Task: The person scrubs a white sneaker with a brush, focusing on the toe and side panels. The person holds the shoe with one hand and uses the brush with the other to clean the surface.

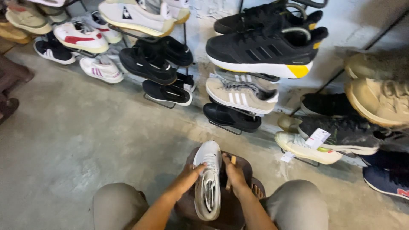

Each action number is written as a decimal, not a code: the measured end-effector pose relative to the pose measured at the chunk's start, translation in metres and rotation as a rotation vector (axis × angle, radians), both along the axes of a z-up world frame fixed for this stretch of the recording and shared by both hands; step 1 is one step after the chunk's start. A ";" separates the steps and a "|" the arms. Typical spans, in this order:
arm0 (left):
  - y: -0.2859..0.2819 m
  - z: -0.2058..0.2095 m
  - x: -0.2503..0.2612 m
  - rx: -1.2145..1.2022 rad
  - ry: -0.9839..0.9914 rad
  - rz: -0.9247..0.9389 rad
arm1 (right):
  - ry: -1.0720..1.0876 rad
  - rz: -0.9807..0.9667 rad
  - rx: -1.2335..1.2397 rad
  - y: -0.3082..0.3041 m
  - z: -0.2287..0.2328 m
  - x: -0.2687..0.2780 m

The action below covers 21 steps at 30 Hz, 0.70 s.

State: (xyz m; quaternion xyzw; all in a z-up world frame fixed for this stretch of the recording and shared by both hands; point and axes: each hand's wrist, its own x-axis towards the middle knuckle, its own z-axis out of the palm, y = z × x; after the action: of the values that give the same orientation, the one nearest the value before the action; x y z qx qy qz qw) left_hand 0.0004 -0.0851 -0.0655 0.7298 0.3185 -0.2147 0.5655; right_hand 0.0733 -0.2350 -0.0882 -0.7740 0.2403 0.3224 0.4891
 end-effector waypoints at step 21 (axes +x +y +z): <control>0.014 0.051 -0.019 -0.353 0.111 0.326 | 0.033 -0.178 0.311 0.025 0.060 -0.030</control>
State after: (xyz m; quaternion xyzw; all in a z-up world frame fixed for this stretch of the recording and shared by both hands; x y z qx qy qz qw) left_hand -0.0183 -0.0710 -0.0146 0.5459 0.4201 -0.2128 0.6930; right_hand 0.0436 -0.2104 -0.0287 -0.6595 0.2629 0.3238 0.6254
